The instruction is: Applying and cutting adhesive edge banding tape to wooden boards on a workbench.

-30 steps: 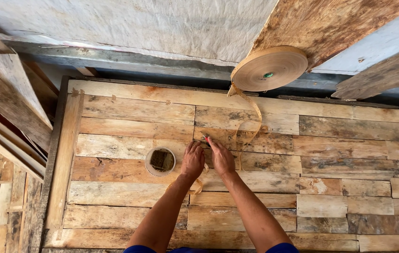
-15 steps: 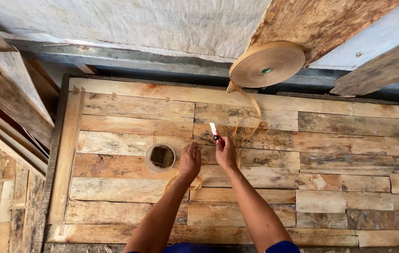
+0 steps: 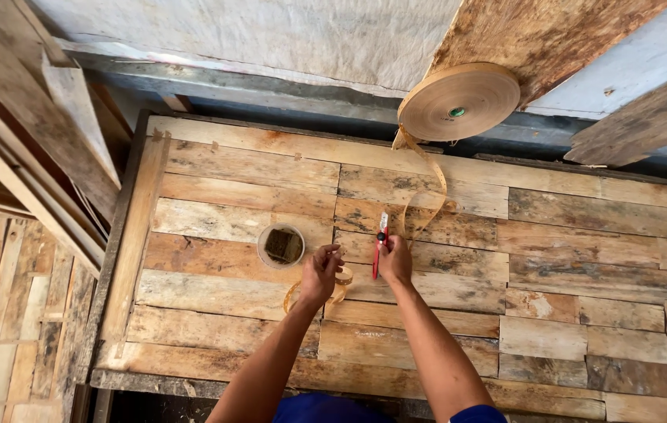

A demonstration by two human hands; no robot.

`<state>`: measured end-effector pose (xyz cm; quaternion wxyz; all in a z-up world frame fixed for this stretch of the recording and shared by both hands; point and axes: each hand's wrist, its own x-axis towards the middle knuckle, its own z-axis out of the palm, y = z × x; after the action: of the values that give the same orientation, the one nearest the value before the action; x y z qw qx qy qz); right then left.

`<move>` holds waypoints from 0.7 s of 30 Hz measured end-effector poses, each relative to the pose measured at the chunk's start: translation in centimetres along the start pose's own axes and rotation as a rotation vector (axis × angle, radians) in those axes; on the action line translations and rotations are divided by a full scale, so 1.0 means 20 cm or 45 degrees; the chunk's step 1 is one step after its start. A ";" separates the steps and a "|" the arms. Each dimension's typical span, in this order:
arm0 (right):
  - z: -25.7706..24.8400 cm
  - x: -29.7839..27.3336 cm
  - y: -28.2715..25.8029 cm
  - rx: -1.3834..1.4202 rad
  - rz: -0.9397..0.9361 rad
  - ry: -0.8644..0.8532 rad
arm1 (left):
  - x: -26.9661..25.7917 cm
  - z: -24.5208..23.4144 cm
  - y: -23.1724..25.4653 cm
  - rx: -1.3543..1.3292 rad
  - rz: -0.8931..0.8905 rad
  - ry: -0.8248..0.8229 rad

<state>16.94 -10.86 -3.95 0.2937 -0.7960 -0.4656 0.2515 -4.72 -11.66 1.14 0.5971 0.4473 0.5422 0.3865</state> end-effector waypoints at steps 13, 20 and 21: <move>-0.16 -0.18 0.16 -0.222 0.168 0.078 | -0.29 -0.17 0.06 -0.102 -0.084 0.021; -0.21 -0.30 -0.05 -0.418 -0.095 0.253 | -0.35 -0.34 0.14 -0.022 -0.108 -0.008; -0.22 -0.32 -0.11 -0.487 -0.173 0.294 | -0.35 -0.36 0.17 -0.031 -0.150 -0.023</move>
<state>15.74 -16.75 1.60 0.2051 -0.8275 -0.5206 0.0458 -12.67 -16.46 6.47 0.6290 0.4109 0.5574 0.3532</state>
